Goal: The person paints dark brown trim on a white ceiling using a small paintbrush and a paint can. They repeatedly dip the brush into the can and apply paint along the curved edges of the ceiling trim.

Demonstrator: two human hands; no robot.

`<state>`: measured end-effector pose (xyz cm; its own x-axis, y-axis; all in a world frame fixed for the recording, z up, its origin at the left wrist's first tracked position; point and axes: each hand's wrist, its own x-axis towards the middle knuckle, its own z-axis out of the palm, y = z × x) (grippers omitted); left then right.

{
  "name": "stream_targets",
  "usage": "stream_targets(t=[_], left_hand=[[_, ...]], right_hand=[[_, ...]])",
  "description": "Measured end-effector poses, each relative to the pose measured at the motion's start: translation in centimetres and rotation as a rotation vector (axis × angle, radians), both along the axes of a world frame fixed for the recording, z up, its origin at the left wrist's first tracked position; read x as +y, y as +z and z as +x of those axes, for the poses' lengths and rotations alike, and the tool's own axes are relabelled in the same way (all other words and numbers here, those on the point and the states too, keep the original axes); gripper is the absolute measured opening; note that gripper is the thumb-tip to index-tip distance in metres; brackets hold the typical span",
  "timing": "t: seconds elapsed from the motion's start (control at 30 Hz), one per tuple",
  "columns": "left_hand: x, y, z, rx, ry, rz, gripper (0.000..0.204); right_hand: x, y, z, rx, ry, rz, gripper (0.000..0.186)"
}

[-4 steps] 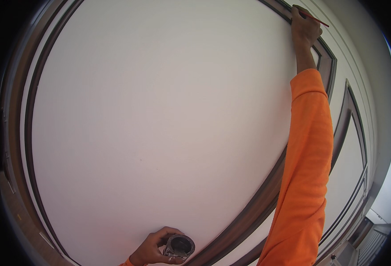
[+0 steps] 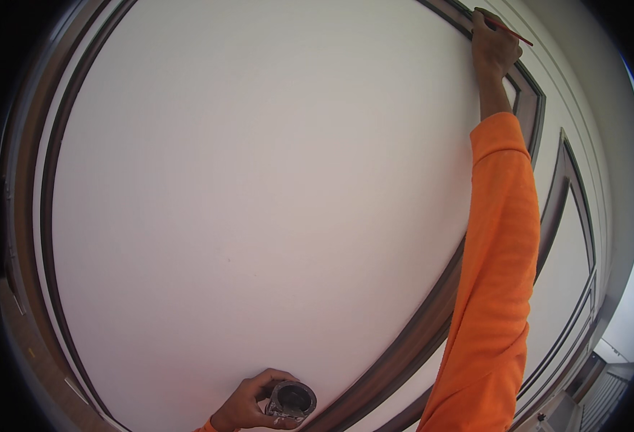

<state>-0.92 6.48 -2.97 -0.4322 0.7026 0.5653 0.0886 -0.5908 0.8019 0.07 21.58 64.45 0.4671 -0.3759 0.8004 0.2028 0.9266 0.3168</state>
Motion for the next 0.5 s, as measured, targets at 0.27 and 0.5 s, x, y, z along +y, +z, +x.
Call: stream_targets(t=[0.27, 0.5], left_hand=[[-0.12, 0.21, 0.29, -0.020, 0.001, -0.007, 0.075], [0.21, 0.11, 0.39, 0.017, 0.031, 0.079, 0.077]], right_hand=[[0.06, -0.27, -0.11, -0.007, 0.004, 0.020, 0.042], [0.16, -0.63, 0.08, 0.023, 0.190, -0.009, 0.035]])
